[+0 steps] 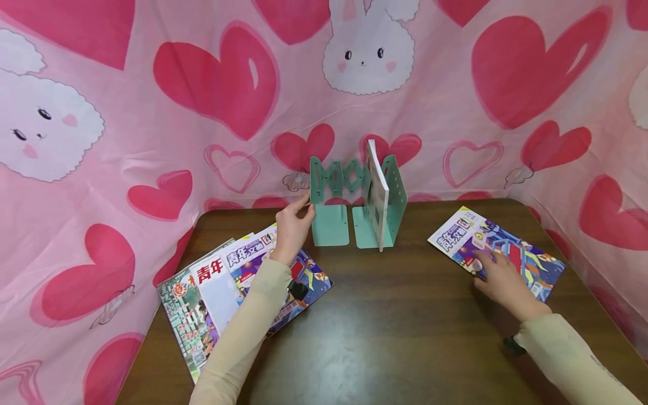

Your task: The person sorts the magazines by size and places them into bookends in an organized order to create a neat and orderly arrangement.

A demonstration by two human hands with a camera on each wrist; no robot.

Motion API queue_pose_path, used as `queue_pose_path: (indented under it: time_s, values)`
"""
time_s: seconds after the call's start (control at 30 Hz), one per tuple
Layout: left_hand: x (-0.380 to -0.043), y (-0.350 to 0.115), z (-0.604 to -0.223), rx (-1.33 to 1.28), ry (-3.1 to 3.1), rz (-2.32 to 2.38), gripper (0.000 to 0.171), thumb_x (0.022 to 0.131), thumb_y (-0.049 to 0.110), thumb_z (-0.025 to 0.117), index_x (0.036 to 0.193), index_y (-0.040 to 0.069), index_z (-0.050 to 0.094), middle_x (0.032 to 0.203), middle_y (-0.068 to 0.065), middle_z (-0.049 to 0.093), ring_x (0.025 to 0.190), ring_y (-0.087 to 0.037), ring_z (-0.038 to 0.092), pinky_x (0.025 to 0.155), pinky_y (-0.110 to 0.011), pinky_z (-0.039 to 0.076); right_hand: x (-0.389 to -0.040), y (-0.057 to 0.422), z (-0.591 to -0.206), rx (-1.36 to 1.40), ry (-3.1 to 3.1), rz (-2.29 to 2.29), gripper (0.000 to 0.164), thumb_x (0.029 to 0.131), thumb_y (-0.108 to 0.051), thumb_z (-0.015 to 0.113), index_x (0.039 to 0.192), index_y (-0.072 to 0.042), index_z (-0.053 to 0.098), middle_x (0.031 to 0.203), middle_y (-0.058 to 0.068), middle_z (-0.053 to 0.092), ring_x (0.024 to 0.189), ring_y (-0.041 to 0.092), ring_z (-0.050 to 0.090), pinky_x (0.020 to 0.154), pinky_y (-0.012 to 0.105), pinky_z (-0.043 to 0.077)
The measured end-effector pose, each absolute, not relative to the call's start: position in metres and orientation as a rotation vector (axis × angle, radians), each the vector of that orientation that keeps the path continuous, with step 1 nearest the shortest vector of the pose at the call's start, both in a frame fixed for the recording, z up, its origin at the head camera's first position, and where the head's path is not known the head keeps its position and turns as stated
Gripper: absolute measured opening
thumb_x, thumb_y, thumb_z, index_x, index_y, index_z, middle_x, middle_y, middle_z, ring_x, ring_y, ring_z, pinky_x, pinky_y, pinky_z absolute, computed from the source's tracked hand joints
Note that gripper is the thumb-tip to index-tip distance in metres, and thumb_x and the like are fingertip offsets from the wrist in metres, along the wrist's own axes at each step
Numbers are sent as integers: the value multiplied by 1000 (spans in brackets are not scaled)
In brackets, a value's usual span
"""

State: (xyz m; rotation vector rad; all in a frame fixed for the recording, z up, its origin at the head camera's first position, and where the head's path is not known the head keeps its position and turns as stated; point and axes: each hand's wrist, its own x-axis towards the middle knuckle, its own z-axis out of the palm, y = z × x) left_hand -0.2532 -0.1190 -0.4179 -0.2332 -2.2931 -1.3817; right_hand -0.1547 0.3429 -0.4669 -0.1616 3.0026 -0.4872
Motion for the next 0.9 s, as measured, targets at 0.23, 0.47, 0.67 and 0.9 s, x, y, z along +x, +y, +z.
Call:
queue_pose_path:
  time_s: [0.23,0.47,0.67,0.9]
  values:
    - [-253,-119,-419,-232,-2279,-1390,39,98,9,70,136,6,69,127,-13,73,114,-25,71,91,-43,59,-156,354,-466,-186,2954,-445,74,84,-9,76,143,19,39,128,54,40,119,71,41,97,80,38]
    - [-254,-120,-417,-220,-2283,-1389,38,97,12,70,135,7,70,128,-11,72,118,-24,69,99,-42,56,-159,354,-465,-131,2856,-431,79,89,-14,76,144,23,34,130,56,38,119,71,43,96,78,41]
    - [-254,-120,-417,-213,-2284,-1401,38,97,12,70,134,6,70,127,-12,73,114,-24,71,92,-43,58,-160,353,-462,-168,2857,-363,75,87,-11,79,140,25,38,124,54,46,112,67,51,93,74,46]
    - [-255,-121,-417,-215,-2287,-1390,38,96,12,71,134,7,71,127,-11,72,117,-25,69,97,-43,56,-162,351,-463,-123,2759,-400,85,89,-9,77,153,12,25,133,61,29,115,74,45,89,77,46]
